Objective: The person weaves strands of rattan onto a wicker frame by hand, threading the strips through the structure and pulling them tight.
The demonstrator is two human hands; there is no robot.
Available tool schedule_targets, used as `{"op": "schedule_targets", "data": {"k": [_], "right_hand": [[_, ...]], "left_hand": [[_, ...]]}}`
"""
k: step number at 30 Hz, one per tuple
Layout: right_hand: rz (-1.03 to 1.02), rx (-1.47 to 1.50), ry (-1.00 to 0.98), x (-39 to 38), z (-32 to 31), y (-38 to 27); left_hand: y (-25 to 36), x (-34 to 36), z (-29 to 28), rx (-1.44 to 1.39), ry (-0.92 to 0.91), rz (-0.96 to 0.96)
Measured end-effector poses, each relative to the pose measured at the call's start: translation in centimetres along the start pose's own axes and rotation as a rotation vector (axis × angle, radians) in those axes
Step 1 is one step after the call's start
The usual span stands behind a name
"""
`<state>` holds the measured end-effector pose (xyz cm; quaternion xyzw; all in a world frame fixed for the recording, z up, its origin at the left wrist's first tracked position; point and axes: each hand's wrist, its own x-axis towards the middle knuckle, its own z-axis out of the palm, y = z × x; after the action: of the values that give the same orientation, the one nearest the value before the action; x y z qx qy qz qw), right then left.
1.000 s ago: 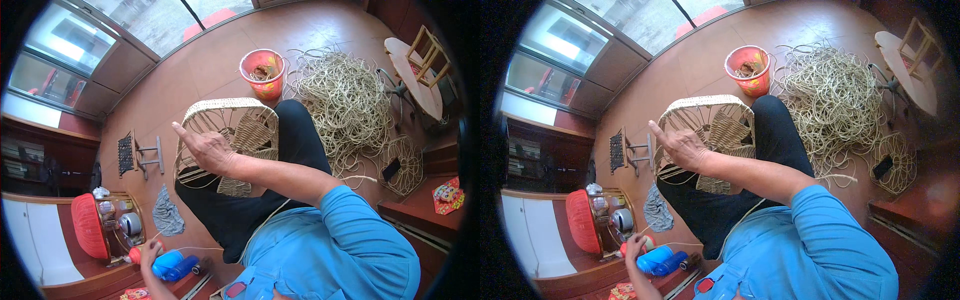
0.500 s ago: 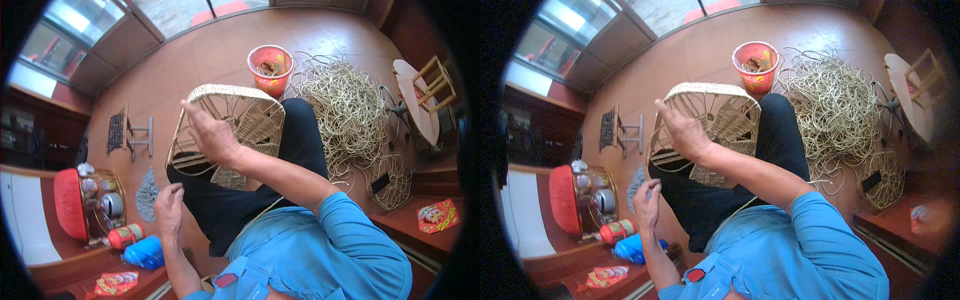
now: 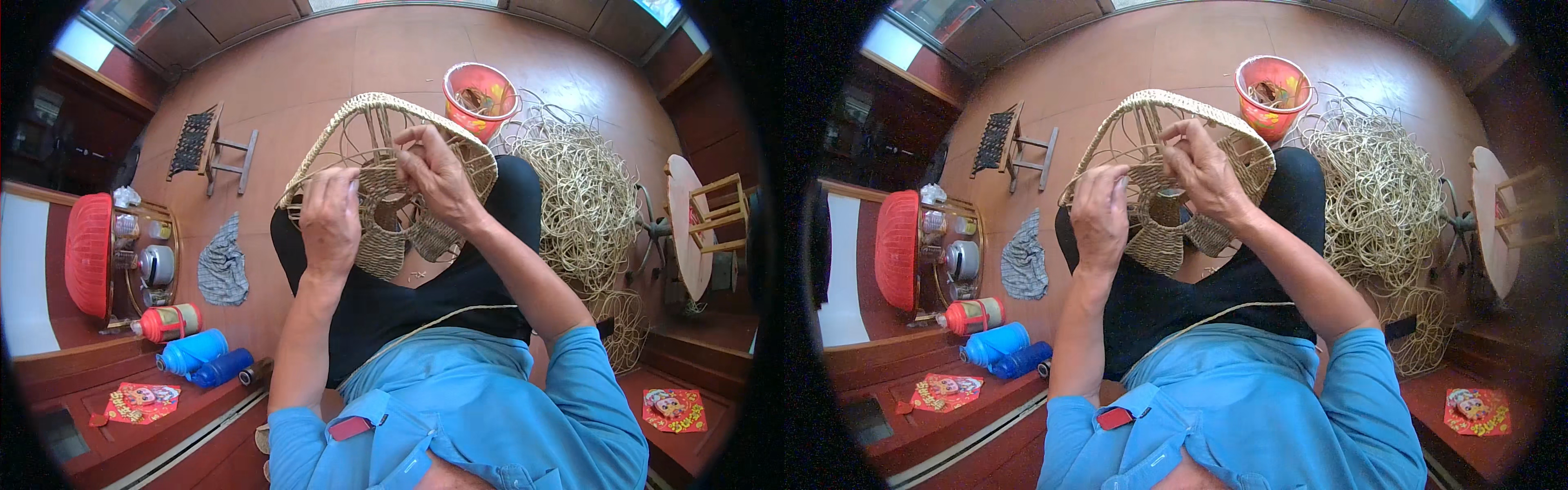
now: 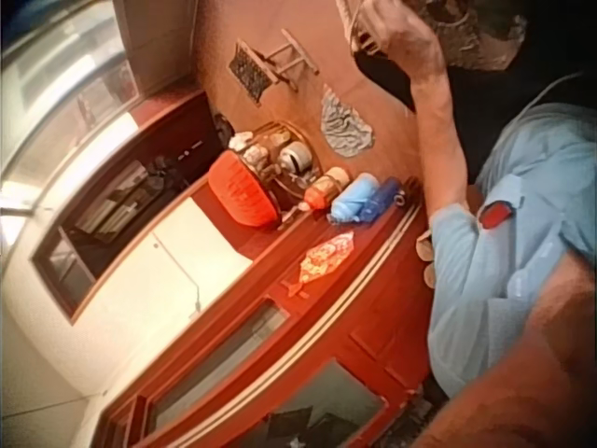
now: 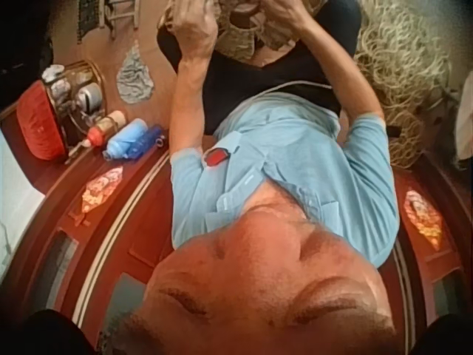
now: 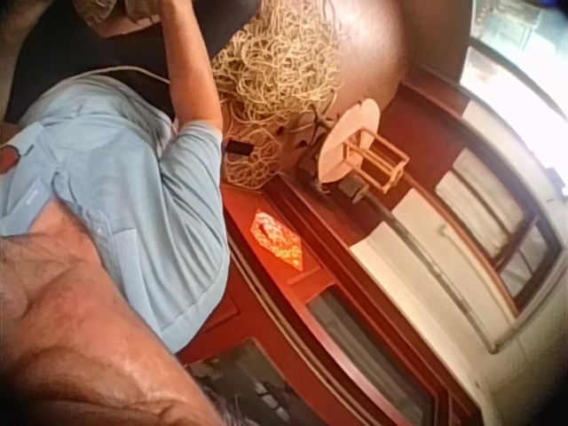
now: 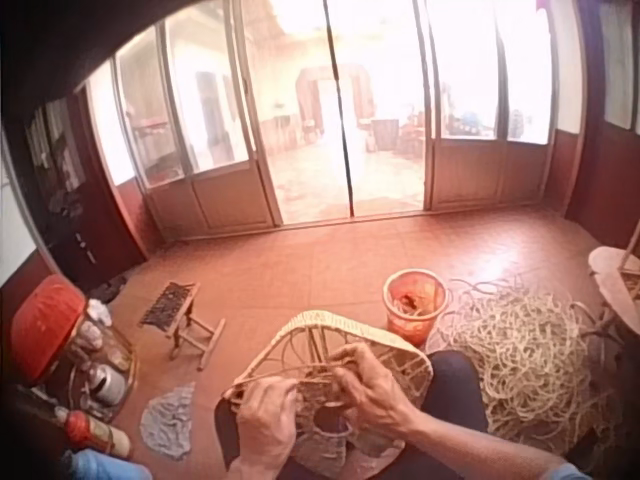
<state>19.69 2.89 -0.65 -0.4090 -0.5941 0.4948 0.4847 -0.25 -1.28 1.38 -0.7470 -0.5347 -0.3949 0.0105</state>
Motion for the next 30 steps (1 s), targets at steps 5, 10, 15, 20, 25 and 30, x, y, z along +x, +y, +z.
{"op": "schedule_targets", "data": {"k": [5,10,15,20,25,30], "right_hand": [[-0.027,-0.047,0.041,1.0,-3.0,-0.3],[-0.053,-0.113,0.076,2.1,-5.5,-3.1],[-0.265,0.09,0.115,2.0,-4.2,-5.1],[-0.228,-0.285,0.26,0.0,-2.4,-3.7],[-0.224,-0.414,0.205,-0.8,-2.1,-1.9],[-0.187,-0.671,0.02,0.5,-0.5,-1.2]], "left_hand": [[-0.1,1.0,1.8,0.072,0.001,0.109],[-0.2,2.3,2.5,0.013,-0.033,0.124],[0.0,3.3,3.7,-0.025,0.017,0.1],[0.4,3.1,4.8,0.069,0.092,0.07],[1.1,2.5,4.5,0.099,0.035,0.066],[1.5,2.5,3.6,0.092,-0.09,0.033]]}}
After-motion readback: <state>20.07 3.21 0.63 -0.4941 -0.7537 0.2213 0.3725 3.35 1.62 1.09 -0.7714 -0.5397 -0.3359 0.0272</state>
